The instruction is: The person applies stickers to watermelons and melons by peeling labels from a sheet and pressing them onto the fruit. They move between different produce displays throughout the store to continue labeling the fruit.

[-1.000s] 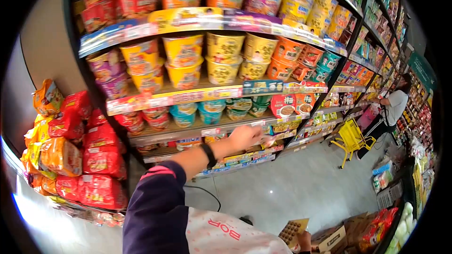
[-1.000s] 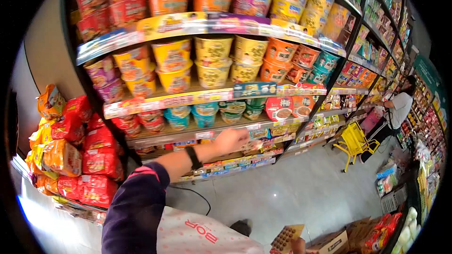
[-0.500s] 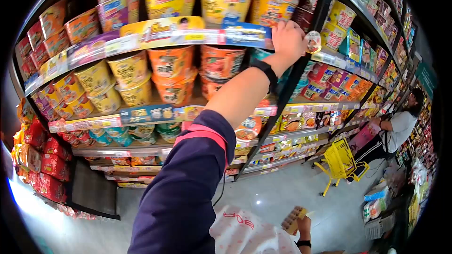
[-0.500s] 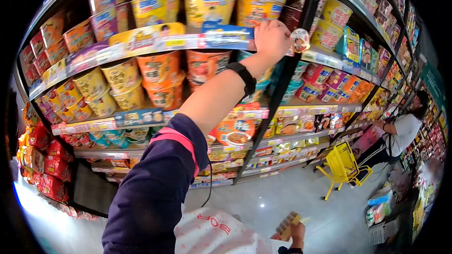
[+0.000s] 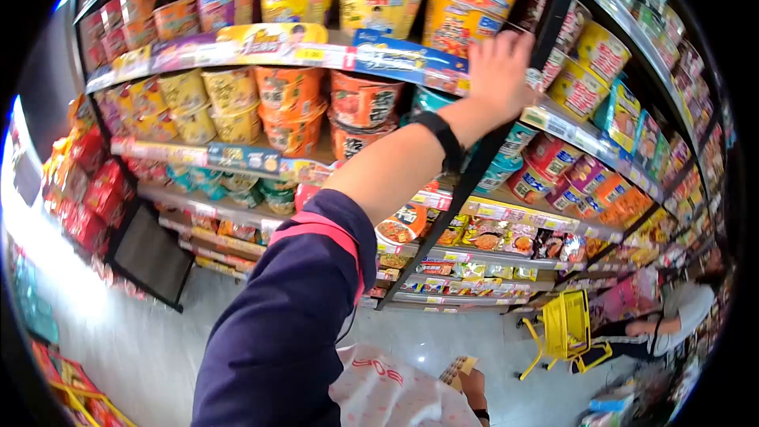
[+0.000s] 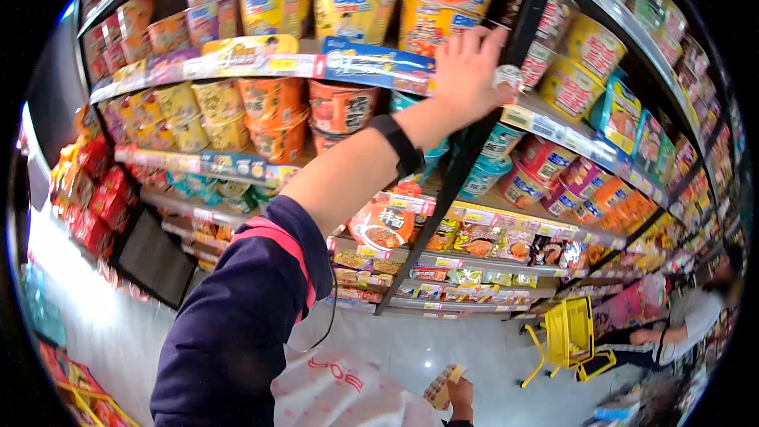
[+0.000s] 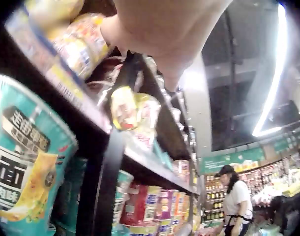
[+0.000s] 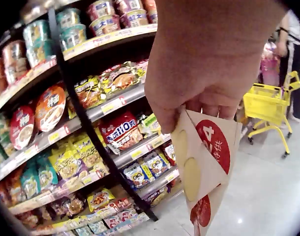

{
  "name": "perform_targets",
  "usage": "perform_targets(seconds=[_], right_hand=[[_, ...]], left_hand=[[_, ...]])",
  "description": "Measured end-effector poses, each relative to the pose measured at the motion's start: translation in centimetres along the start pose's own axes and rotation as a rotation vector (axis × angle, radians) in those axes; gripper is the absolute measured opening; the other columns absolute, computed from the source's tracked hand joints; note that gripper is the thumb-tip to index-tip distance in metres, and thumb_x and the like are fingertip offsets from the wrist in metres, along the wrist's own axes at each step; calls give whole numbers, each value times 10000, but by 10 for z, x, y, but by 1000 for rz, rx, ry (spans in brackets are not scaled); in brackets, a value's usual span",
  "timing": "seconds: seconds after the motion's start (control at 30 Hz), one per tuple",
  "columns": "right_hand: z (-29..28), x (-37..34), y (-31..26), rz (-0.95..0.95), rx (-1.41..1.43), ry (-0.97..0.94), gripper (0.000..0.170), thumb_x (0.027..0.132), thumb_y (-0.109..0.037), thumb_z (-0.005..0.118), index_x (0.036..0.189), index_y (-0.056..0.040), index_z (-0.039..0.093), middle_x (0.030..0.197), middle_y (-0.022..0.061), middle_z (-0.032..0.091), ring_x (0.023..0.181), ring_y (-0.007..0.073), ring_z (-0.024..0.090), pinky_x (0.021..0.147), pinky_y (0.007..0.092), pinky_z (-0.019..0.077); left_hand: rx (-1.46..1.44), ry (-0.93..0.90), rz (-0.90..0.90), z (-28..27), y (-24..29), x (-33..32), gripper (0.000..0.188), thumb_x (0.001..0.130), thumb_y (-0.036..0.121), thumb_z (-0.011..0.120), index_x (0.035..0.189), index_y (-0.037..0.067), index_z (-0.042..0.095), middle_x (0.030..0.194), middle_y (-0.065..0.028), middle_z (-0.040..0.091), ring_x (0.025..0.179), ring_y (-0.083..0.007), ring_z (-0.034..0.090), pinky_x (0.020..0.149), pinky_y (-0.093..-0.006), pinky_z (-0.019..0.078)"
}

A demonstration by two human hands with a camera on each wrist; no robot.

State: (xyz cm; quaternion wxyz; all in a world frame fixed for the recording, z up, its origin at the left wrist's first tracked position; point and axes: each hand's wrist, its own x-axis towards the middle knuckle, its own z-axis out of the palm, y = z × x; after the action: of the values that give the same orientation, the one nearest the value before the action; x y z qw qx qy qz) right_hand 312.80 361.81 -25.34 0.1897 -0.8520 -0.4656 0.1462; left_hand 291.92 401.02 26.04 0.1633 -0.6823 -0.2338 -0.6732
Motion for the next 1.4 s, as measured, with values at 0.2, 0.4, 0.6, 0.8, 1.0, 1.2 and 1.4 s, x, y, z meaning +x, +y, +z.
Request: perform_targets(seconds=[0.2, 0.4, 0.6, 0.8, 1.0, 1.2, 1.4], right_hand=[[46, 39, -134, -398, -330, -295, 285, 756, -275, 518, 741, -17, 638, 797, 195, 628, 742, 352, 613, 651, 438, 485], [148, -51, -377, -1195, -458, -673, 289, 782, -274, 502, 736, -36, 658, 774, 178, 633, 744, 355, 624, 657, 449, 496], [268, -226, -558, -1614, -617, -861, 227, 735, -232, 523, 760, -39, 641, 861, 187, 619, 803, 368, 599, 687, 463, 486], [325, -279, -688, -1892, -378, -783, 189, 732, -218, 534, 738, -40, 596, 749, 165, 586, 734, 367, 574, 644, 462, 470], [429, -375, -844, -2142, -304, -1000, 279, 758, -261, 570, 677, 6, 561, 733, 211, 573, 735, 388, 565, 650, 475, 445], [482, -550, -1021, -2394, -206, -1100, 242, 777, -256, 541, 723, -21, 564, 737, 173, 570, 716, 369, 565, 640, 457, 459], [546, -714, -1143, -2470, -249, -1363, 224, 775, -243, 570, 829, -27, 594, 812, 182, 579, 788, 382, 550, 689, 454, 442]], left_hand=[[-309, -559, 751, -205, 21, -168, 112, 671, 222, 540, 672, 119, 494, 635, -35, 457, 587, -215, 480, 539, -352, 384], [-162, -884, -645, -487, 6, -360, 97, 748, 67, 557, 836, 88, 594, 818, -59, 586, 815, -262, 556, 747, -379, 439], [495, -580, -1006, -784, 64, -381, 160, 733, 35, 562, 876, 92, 606, 848, -61, 600, 821, -259, 558, 761, -377, 441], [470, -431, -915, -844, 20, -385, 184, 733, 10, 536, 896, 82, 584, 891, -55, 589, 828, -261, 551, 715, -362, 447], [833, 300, -1217, -1016, -35, -492, 165, 735, 39, 535, 867, 56, 632, 844, -77, 635, 780, -247, 602, 704, -338, 478], [1508, 1164, -1582, -1151, 81, -675, 133, 762, 131, 562, 809, 42, 650, 727, -130, 639, 711, -247, 619, 643, -340, 469], [2280, 1690, -1781, -1130, 133, -755, 99, 698, 106, 598, 728, 22, 641, 723, -154, 637, 685, -317, 617, 639, -392, 473]])
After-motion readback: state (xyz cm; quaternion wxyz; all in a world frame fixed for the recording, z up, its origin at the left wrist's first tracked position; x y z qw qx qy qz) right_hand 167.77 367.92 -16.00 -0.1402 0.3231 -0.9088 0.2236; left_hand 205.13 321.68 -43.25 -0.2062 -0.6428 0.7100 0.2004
